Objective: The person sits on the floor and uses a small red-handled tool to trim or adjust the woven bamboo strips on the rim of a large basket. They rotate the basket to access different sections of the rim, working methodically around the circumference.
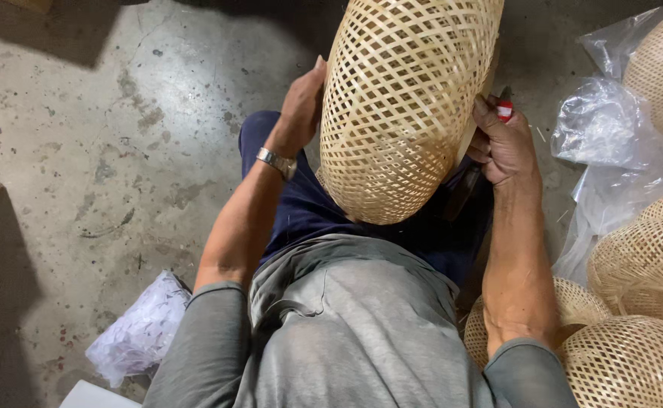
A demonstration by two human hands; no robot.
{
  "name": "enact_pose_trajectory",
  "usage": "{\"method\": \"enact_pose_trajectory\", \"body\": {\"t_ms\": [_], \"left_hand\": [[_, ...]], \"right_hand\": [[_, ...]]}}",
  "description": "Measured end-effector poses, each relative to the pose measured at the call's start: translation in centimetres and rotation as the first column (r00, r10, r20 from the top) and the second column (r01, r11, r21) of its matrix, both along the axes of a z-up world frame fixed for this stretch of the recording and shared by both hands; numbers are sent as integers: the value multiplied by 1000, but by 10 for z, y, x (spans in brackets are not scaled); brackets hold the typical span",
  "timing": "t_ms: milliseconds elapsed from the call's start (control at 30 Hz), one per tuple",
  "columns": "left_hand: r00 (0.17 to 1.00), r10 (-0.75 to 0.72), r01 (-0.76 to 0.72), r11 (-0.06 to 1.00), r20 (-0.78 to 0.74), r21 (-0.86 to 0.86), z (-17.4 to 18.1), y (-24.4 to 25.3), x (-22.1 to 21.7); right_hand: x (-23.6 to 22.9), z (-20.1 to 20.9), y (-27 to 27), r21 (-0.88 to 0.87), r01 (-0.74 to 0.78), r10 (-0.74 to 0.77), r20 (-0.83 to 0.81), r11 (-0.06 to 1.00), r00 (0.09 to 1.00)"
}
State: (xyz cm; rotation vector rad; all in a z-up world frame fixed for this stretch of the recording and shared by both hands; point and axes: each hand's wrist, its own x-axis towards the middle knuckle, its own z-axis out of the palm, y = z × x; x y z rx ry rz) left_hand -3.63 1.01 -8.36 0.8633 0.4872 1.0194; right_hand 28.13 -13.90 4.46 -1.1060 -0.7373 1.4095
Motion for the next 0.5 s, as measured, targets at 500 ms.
{"method": "enact_pose_trajectory", "body": {"t_ms": [500], "left_hand": [[994, 24, -30, 998, 106, 57, 72, -22, 12]], "right_hand": [[5, 53, -28, 430, -38, -295, 678, 902, 673]]}}
